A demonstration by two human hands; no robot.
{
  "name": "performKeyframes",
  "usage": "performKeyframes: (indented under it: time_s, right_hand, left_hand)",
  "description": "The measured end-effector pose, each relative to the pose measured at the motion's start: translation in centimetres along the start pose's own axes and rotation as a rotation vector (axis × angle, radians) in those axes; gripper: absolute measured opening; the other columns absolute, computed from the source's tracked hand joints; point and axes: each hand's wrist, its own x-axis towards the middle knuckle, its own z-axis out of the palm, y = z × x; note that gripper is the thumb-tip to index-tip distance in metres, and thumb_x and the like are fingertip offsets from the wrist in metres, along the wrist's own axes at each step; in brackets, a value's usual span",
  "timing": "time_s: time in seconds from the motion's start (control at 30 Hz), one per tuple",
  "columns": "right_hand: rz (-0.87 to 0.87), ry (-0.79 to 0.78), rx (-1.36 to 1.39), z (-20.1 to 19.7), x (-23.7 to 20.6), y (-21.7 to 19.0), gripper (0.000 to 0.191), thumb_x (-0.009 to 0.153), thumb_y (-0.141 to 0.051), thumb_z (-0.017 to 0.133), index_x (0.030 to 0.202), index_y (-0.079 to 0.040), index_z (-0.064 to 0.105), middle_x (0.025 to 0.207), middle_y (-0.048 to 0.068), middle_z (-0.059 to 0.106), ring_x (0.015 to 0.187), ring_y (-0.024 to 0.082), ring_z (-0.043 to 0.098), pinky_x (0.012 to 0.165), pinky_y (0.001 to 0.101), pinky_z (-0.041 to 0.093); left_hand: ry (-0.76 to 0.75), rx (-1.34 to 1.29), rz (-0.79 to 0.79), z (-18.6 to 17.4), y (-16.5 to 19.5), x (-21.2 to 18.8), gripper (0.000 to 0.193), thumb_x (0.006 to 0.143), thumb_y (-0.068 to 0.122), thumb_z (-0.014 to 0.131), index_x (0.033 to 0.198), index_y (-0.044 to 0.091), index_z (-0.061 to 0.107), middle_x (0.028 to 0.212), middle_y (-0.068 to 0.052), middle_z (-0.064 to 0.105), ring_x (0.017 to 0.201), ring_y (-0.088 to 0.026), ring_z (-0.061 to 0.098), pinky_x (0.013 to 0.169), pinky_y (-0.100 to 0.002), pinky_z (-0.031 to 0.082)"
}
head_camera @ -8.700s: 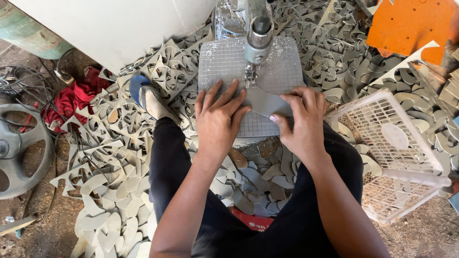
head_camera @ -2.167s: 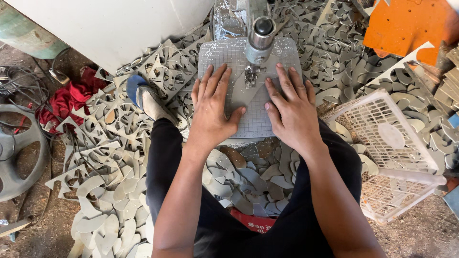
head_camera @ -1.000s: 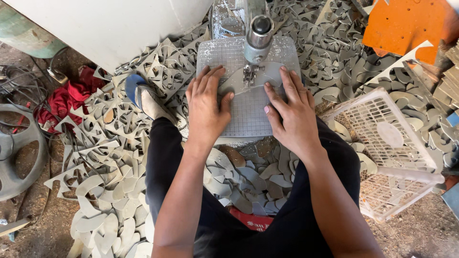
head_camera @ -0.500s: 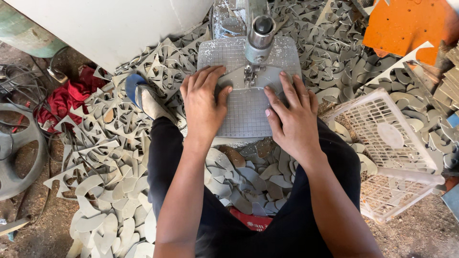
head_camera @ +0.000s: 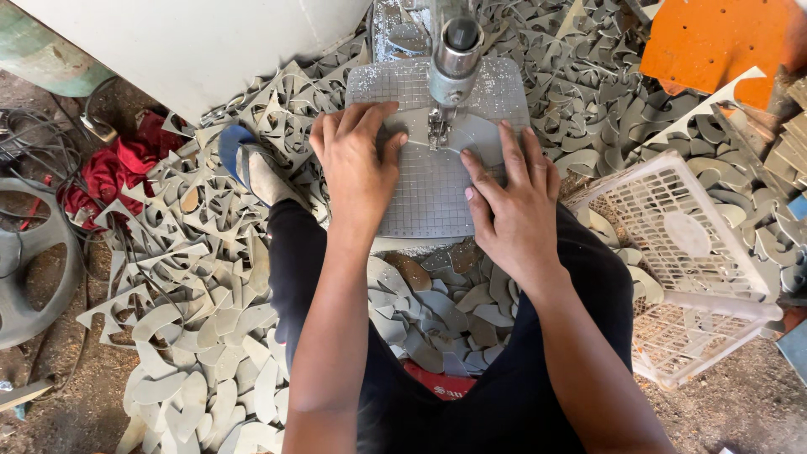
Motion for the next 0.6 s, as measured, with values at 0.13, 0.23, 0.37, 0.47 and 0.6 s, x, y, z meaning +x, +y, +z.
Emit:
performKeyframes:
  time_s: [0.13,0.23,0.37,0.47,0.6]
  right_hand:
    - [0.021,-0.014,-0.039,0.2,0.0,-0.4,0.043,0.100,-0.025,0.064,0.143,-0.024,0.066,0.164,0.020,0.033,0.151,0.045,0.030,0.117,0.0641,0.028]
    - [0.023,-0.017,-0.048,0.3,0.2,-0.3,0.044,0.100,-0.026,0.064,0.144,-0.024,0.066,0.164,0.020,0.033,0.151,0.045,0.030,0.116,0.0642,0.029]
    - [0.028,-0.021,-0.013,0.0,0.4,-0.3,0.044,0.101,-0.028,0.064,0.144,-0.024,0.065,0.165,0.021,0.031,0.151,0.047,0.029,0.116,0.0646,0.030]
    - [0.031,-0.034,-0.008,-0.3,0.9,-0.5,0.046,0.101,-0.029,0.063,0.146,-0.021,0.064,0.165,0.023,0.030,0.151,0.048,0.028,0.115,0.0641,0.031]
    - [0.054,-0.037,-0.044,-0.2,1.6,-0.3,0.054,0.099,-0.032,0.065,0.149,-0.014,0.061,0.163,0.027,0.028,0.147,0.050,0.027,0.111,0.0664,0.029]
  left_hand:
    - [-0.003,-0.050,0.014,0.4,-0.4,0.4,0.039,0.082,0.012,0.084,0.119,0.016,0.075,0.120,-0.002,0.071,0.113,-0.029,0.059,0.111,-0.048,0.033]
    - [-0.001,-0.046,0.014,0.7,-0.5,0.4,0.034,0.083,0.013,0.083,0.116,0.016,0.076,0.120,0.001,0.071,0.114,-0.028,0.060,0.111,-0.048,0.033]
    - [0.007,-0.024,0.020,1.0,-0.5,0.5,0.031,0.085,0.014,0.082,0.116,0.016,0.076,0.121,0.002,0.071,0.114,-0.028,0.060,0.111,-0.048,0.033]
    - [0.008,-0.017,0.017,1.1,-0.5,0.7,0.030,0.086,0.015,0.081,0.116,0.016,0.077,0.121,0.002,0.071,0.113,-0.028,0.060,0.110,-0.048,0.034]
    - [0.036,0.012,0.038,1.4,-0.2,0.9,0.027,0.088,0.018,0.082,0.114,0.015,0.079,0.118,0.002,0.070,0.109,-0.027,0.061,0.111,-0.048,0.034]
